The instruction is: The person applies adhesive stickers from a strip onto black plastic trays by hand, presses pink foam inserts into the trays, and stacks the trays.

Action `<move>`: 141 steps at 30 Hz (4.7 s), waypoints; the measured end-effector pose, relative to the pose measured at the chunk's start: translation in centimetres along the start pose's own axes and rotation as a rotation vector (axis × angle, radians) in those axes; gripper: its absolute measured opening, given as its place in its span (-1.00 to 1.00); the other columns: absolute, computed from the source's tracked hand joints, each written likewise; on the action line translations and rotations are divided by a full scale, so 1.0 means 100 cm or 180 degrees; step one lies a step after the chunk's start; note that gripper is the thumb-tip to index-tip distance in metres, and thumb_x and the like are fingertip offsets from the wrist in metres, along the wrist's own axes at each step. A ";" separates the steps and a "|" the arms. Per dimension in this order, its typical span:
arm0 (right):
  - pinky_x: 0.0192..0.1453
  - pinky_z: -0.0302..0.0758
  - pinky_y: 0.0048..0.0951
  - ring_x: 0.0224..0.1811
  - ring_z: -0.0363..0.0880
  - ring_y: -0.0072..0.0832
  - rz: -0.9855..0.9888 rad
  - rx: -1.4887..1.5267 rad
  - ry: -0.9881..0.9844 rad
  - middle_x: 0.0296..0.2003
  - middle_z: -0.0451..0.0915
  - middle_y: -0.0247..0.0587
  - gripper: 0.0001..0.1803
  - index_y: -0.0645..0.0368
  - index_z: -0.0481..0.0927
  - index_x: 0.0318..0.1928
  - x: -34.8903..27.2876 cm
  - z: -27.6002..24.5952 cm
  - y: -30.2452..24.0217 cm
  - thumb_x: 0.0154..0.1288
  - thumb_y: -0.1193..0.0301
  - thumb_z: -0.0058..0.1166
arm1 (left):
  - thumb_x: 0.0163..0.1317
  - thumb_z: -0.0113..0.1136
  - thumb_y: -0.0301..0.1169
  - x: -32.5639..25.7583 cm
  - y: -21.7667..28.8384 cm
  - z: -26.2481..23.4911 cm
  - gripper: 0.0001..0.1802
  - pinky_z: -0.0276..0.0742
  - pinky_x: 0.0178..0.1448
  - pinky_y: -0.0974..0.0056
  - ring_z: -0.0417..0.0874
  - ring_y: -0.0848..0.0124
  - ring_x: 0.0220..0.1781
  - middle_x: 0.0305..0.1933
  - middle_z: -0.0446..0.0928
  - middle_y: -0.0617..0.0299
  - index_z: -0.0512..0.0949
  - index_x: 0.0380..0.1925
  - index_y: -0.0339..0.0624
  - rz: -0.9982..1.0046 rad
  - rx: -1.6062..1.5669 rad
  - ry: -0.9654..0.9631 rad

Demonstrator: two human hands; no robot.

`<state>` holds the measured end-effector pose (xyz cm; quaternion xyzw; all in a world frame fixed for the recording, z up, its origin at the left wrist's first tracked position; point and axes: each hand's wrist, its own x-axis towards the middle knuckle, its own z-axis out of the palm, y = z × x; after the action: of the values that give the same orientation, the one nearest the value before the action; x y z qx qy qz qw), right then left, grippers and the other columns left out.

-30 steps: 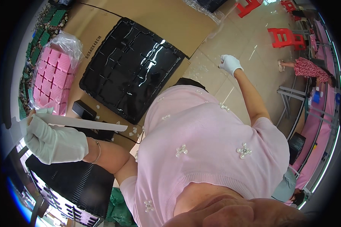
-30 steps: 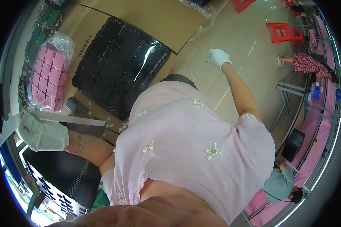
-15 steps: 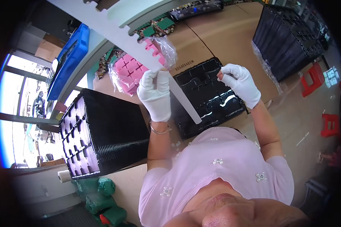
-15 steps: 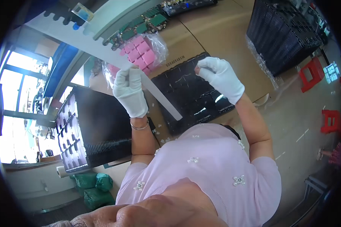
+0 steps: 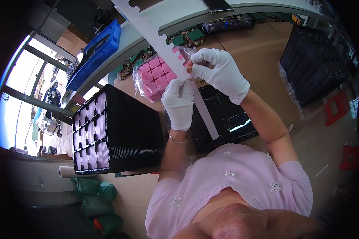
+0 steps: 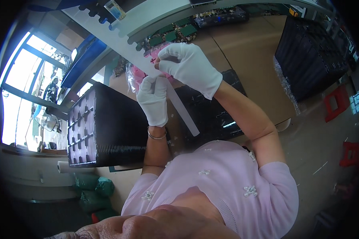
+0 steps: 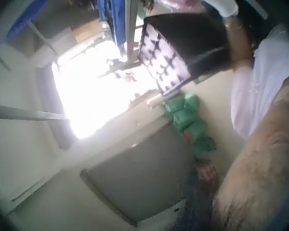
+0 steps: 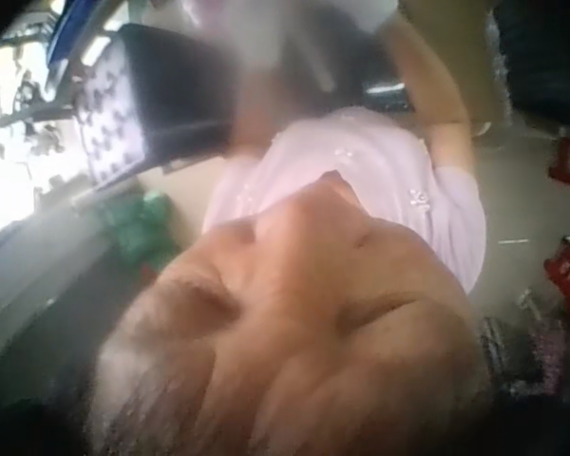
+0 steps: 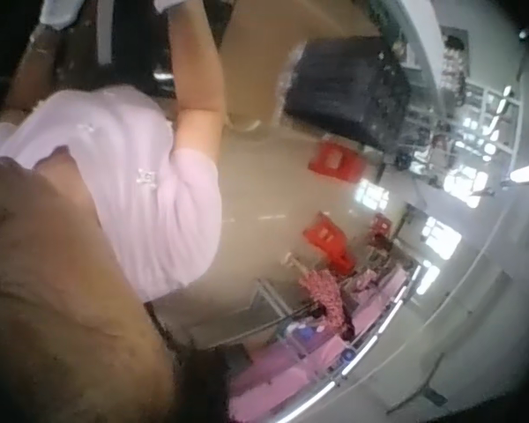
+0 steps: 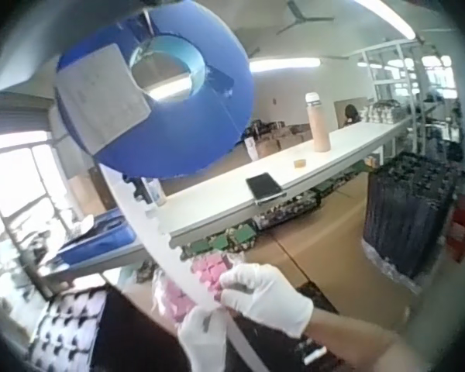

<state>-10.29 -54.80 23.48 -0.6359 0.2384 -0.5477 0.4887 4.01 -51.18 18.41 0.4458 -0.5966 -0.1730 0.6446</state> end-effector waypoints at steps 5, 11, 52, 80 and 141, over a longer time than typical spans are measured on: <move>-0.38 0.44 -0.47 -0.49 0.51 -0.49 -0.1245 -0.1253 0.0410 -0.48 0.55 -0.31 -0.86 0.24 0.56 -0.34 -0.014 0.007 -0.002 0.05 0.59 0.22 | 0.13 0.28 -0.53 -0.005 -0.001 0.000 -0.91 0.42 -0.34 0.39 0.46 0.53 -0.49 -0.49 0.53 0.28 0.56 -0.37 -0.25 -0.0135 -0.0236 -0.0006; -0.44 0.30 -0.36 -0.48 0.41 -0.38 -0.2789 -0.2868 0.0663 -0.47 0.45 -0.38 -0.74 0.06 0.45 -0.38 -0.034 0.007 0.024 -0.09 0.57 0.24 | 0.03 0.29 -0.60 0.000 -0.011 -0.007 -0.85 0.44 -0.40 0.32 0.53 0.36 -0.51 -0.45 0.56 0.19 0.60 -0.35 -0.21 0.0771 0.0855 0.0252; -0.24 0.48 -0.28 -0.26 0.66 -0.29 0.1227 -0.4422 -0.2866 -0.34 0.65 -0.16 -0.71 0.09 0.70 -0.37 -0.152 0.075 0.257 0.11 0.13 0.21 | 0.16 0.27 -0.49 -0.032 -0.053 -0.108 -0.91 0.37 -0.41 0.47 0.44 0.62 -0.53 -0.57 0.49 0.35 0.57 -0.40 -0.27 0.0014 0.1353 0.1277; -0.25 0.33 -0.26 -0.33 0.58 -0.32 0.0631 -0.4673 -0.2589 -0.45 0.56 -0.24 -0.80 0.06 0.62 -0.44 -0.175 0.073 0.265 0.13 0.21 0.16 | 0.06 0.34 -0.52 -0.029 -0.056 -0.108 -0.88 0.49 -0.33 0.33 0.59 0.31 -0.48 -0.47 0.58 0.14 0.58 -0.40 -0.24 0.0863 0.1445 0.0958; -0.35 0.50 -0.29 -0.44 0.64 -0.23 0.3159 -0.3979 0.1334 -0.49 0.60 0.00 -0.84 0.24 0.57 -0.35 -0.303 -0.266 0.157 0.22 0.41 0.00 | 0.18 0.11 -0.22 0.017 -0.310 -0.019 -0.72 0.53 -0.12 0.16 0.65 0.17 -0.30 -0.38 0.61 0.07 0.64 -0.29 -0.16 -0.1069 0.2234 -0.0627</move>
<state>-40.07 -45.43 -6.45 -0.4958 0.8387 -0.1416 0.1752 15.73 -68.55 -4.58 0.7114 -0.5972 -0.1035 0.3557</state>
